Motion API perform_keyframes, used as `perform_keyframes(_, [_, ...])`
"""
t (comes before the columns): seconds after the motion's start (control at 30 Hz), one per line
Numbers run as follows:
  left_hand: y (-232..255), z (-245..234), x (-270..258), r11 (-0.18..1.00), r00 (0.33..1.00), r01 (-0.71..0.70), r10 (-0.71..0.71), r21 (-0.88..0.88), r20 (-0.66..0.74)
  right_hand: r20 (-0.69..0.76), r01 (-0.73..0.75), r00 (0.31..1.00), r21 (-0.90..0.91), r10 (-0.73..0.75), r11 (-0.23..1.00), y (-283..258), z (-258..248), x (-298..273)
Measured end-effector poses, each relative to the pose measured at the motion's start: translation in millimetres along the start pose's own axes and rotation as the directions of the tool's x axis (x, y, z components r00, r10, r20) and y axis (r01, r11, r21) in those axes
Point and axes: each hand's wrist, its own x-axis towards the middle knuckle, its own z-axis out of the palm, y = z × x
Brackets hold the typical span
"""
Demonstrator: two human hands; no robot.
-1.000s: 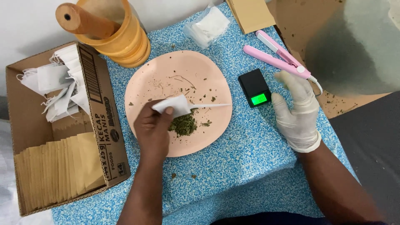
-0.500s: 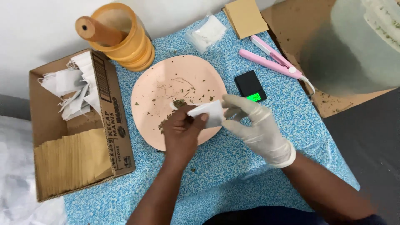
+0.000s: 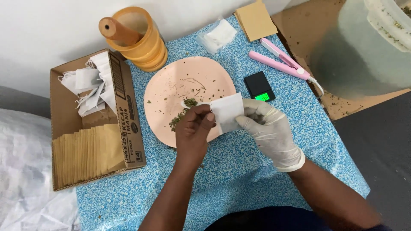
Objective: The person fills white tea bags with dried green herbs using a small white plastic spoon. They weigh the filled bags on a digital scale, adjust the contents, and place the finished bags into a cardboard box.
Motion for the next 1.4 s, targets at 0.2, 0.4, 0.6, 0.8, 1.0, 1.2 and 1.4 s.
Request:
perform_keyframes(0.2, [16, -12, -6, 0.997, 0.997, -0.048, 0.052, 0.058, -0.062, -0.09, -0.108, 0.991, -0.15, 0.095, 0.983, -24, -10, 3])
perform_keyframes(0.4, [23, -52, -40, 0.888, 0.975, 0.009, 0.094, 0.46, -0.2, -0.12, -0.099, 0.991, -0.322, 0.063, 0.941, -25, -43, 44])
perform_keyframes(0.6, [-21, -95, -75, 0.715, 0.951, -0.112, 0.278, 0.69, -0.135, 0.044, -0.006, 0.999, -0.321, 0.021, 0.947, -9, -74, 81])
perform_keyframes(0.8, [-24, -94, -80, 0.77, 0.95, -0.112, 0.268, 0.628, -0.16, 0.078, 0.067, 0.996, -0.29, -0.046, 0.955, 22, -88, 102])
perform_keyframes(1.0, [-27, -97, -81, 0.815, 0.952, -0.044, 0.209, 0.578, -0.223, 0.037, 0.019, 0.999, -0.479, -0.002, 0.877, 19, -85, 103])
perform_keyframes(1.2, [-24, -94, -79, 0.806, 0.945, -0.067, 0.24, 0.588, -0.221, 0.037, 0.032, 0.999, -0.4, -0.019, 0.916, 25, -86, 105])
perform_keyframes(1.4, [-29, -98, -79, 0.781, 0.949, -0.039, 0.224, 0.623, -0.222, 0.057, 0.108, 0.994, -0.596, -0.092, 0.795, 25, -89, 104])
